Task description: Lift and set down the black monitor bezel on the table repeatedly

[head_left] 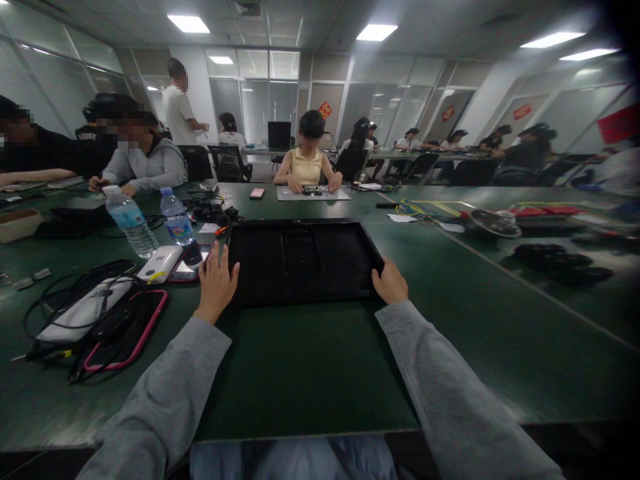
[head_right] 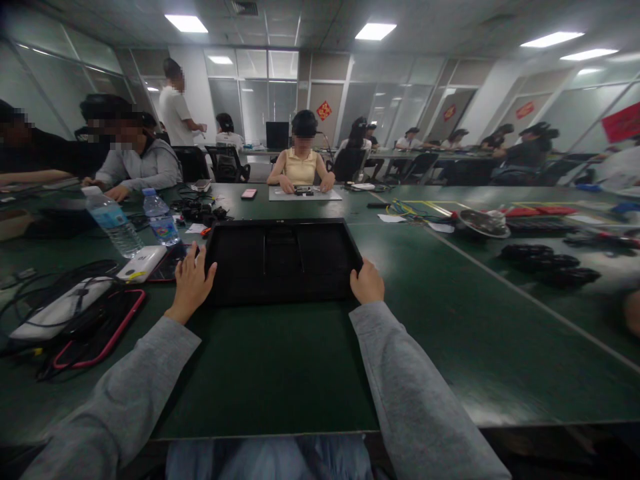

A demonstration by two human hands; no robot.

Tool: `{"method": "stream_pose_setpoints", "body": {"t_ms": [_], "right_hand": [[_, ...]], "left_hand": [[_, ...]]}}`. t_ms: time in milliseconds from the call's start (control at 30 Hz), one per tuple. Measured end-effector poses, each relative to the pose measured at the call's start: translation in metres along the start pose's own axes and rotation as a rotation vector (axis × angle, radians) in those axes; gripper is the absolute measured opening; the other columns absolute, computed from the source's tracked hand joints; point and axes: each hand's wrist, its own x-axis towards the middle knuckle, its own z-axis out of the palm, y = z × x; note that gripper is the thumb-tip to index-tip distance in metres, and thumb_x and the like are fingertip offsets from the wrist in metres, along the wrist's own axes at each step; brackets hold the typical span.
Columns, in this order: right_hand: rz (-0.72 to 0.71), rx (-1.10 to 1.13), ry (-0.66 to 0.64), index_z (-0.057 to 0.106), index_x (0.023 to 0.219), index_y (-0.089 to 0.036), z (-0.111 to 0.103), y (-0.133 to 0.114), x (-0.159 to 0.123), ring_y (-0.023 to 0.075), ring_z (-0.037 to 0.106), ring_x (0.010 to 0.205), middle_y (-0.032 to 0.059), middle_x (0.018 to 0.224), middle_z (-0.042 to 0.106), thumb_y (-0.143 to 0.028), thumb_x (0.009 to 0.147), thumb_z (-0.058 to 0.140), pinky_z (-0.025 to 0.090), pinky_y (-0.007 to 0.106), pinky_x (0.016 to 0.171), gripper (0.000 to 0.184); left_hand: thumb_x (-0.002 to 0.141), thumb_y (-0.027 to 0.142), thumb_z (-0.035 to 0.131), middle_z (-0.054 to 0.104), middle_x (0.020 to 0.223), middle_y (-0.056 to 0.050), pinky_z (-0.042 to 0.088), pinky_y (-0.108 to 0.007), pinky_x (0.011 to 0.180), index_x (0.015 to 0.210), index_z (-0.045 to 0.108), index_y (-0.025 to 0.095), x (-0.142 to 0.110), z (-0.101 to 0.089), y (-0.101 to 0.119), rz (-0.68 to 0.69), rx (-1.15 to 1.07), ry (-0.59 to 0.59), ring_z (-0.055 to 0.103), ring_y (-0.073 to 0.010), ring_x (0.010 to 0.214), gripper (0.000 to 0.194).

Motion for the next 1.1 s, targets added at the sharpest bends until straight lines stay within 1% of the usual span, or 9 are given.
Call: {"method": "stream_pose_setpoints", "body": {"t_ms": [100,133,333,400,500,567,700,833,1100], "right_hand": [[0.003,0.010,-0.003,0.044,0.145,-0.005,-0.001,-0.001,-0.001,0.0323,0.059,0.124,0.0244,0.134,0.060,-0.031,0.095,0.043,0.046,0.046,0.103,0.056],[0.002,0.012,-0.004,0.044,0.145,-0.005,-0.002,-0.001,-0.001,0.0324,0.059,0.123,0.0242,0.134,0.060,-0.031,0.095,0.043,0.046,0.046,0.103,0.056],[0.003,0.016,0.000,0.045,0.144,-0.005,-0.003,-0.002,-0.001,0.0322,0.059,0.124,0.0234,0.130,0.062,-0.031,0.095,0.042,0.046,0.045,0.103,0.055],[-0.004,0.017,0.002,0.046,0.143,-0.006,-0.002,-0.001,0.000,0.0313,0.059,0.124,0.0229,0.130,0.062,-0.031,0.095,0.043,0.046,0.044,0.104,0.054],[-0.008,0.017,0.008,0.045,0.143,-0.007,0.000,0.001,0.000,0.0302,0.059,0.125,0.0225,0.131,0.061,-0.031,0.095,0.043,0.046,0.043,0.104,0.054],[-0.008,0.020,0.009,0.045,0.143,-0.007,0.001,0.002,0.000,0.0302,0.059,0.124,0.0221,0.131,0.061,-0.030,0.095,0.043,0.047,0.043,0.103,0.053],[-0.017,0.026,0.014,0.046,0.143,-0.007,0.000,0.002,0.000,0.0310,0.060,0.123,0.0224,0.130,0.062,-0.029,0.095,0.042,0.047,0.044,0.103,0.053],[0.001,0.044,-0.002,0.046,0.144,-0.006,-0.002,0.001,-0.001,0.0309,0.060,0.123,0.0222,0.131,0.062,-0.028,0.095,0.040,0.047,0.044,0.104,0.054],[0.072,0.152,-0.019,0.047,0.148,-0.016,-0.005,0.004,-0.001,0.0278,0.062,0.120,0.0160,0.137,0.062,-0.017,0.087,0.044,0.048,0.043,0.105,0.062]], "left_hand": [[0.103,0.046,0.031,0.037,0.162,-0.017,0.036,-0.056,0.116,0.151,0.046,0.015,0.000,0.001,-0.001,0.049,-0.023,-0.120,0.040,-0.0327,0.147,0.058],[0.103,0.046,0.032,0.039,0.162,-0.017,0.038,-0.055,0.115,0.150,0.047,0.015,-0.001,0.001,-0.001,0.051,-0.030,-0.133,0.041,-0.0327,0.146,0.058],[0.104,0.047,0.030,0.027,0.167,-0.017,0.029,-0.056,0.120,0.158,0.034,0.015,0.000,-0.005,0.004,0.004,-0.025,0.037,0.032,-0.0310,0.152,0.063],[0.104,0.046,0.030,0.028,0.167,-0.017,0.028,-0.056,0.121,0.157,0.035,0.015,0.000,-0.005,0.004,0.008,-0.022,0.027,0.031,-0.0307,0.152,0.062],[0.104,0.045,0.031,0.039,0.162,-0.015,0.034,-0.055,0.118,0.150,0.047,0.017,0.001,-0.002,0.002,0.045,-0.032,-0.080,0.038,-0.0311,0.148,0.057],[0.104,0.045,0.031,0.045,0.159,-0.015,0.036,-0.053,0.117,0.146,0.052,0.017,0.001,-0.001,0.000,0.061,-0.048,-0.106,0.043,-0.0305,0.145,0.055],[0.104,0.045,0.031,0.046,0.158,-0.014,0.034,-0.052,0.119,0.149,0.048,0.017,0.002,-0.004,0.002,0.044,-0.069,-0.028,0.043,-0.0285,0.145,0.055],[0.104,0.044,0.029,0.047,0.157,-0.012,0.031,-0.052,0.120,0.148,0.048,0.019,0.002,-0.009,0.006,0.032,-0.079,0.001,0.043,-0.0277,0.145,0.054],[0.104,0.042,0.030,0.050,0.155,-0.012,0.031,-0.052,0.120,0.145,0.052,0.018,0.003,-0.013,0.006,0.035,-0.107,0.029,0.045,-0.0271,0.144,0.052]]}}
